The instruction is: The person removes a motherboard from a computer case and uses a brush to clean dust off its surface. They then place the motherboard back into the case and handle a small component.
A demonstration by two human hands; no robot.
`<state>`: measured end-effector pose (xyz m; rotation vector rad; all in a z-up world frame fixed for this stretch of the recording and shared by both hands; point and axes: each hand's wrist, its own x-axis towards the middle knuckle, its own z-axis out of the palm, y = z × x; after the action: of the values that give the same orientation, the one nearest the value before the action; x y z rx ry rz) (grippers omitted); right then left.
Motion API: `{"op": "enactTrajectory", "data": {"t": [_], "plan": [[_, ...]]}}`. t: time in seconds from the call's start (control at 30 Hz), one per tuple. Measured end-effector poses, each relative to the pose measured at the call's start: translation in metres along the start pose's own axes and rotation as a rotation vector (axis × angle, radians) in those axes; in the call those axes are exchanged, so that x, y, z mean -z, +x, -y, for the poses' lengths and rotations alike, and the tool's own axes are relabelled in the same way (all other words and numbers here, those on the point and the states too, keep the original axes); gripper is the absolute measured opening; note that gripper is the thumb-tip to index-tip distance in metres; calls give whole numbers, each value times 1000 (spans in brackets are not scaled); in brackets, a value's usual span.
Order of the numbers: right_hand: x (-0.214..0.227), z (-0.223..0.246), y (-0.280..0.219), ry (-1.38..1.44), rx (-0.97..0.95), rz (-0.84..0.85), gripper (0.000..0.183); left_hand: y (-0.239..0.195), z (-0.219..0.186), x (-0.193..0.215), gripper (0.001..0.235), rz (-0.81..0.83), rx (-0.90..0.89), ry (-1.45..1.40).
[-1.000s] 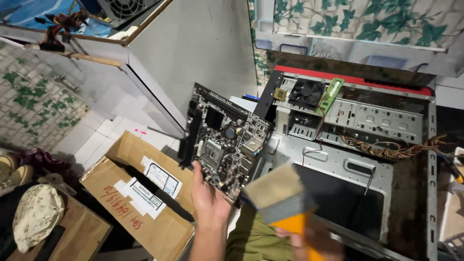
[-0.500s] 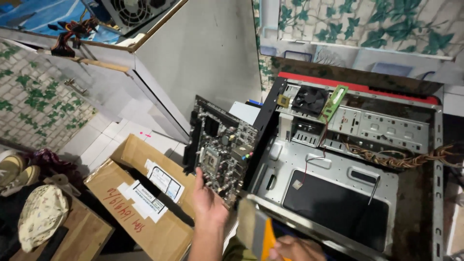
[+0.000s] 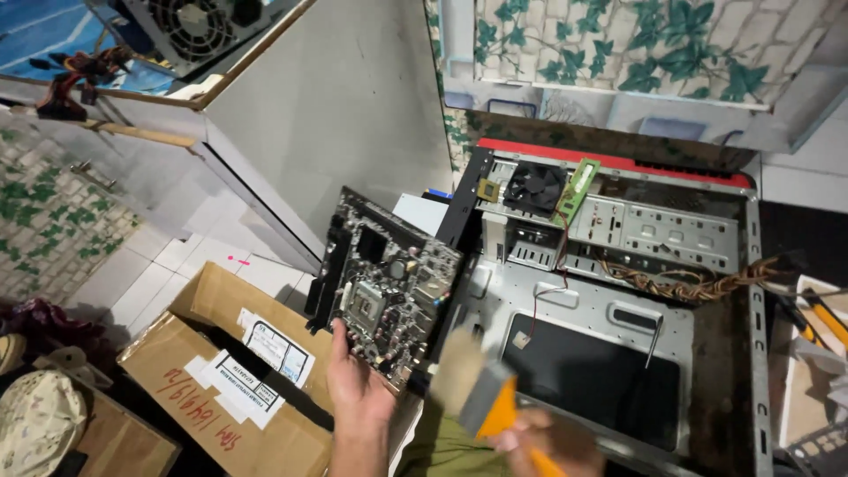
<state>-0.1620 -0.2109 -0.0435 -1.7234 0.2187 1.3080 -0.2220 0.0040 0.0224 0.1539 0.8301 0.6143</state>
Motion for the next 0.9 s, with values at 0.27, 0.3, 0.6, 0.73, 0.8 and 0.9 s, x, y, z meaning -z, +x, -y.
{"op": "enactTrajectory", "data": {"t": [0.27, 0.3, 0.6, 0.73, 0.8, 0.9], "plan": [[-23, -38, 55, -106, 1527, -876, 8, -3, 7, 2, 42, -45, -64, 44], [-12, -44, 66, -107, 1535, -876, 8, 3, 3, 6, 42, -38, -66, 39], [-25, -1, 6, 431, 1554, -627, 17, -5, -2, 2, 49, 28, -112, 103], [-17, 12, -10, -58, 845, -807, 16, -30, -9, -20, 66, -174, -198, 176], [-16, 21, -21, -153, 405, -769, 36, -31, -11, -20, 76, -265, -208, 268], [-28, 14, -27, 487, 1427, -686, 11, -28, -10, -15, 57, -53, -179, 108]]}}
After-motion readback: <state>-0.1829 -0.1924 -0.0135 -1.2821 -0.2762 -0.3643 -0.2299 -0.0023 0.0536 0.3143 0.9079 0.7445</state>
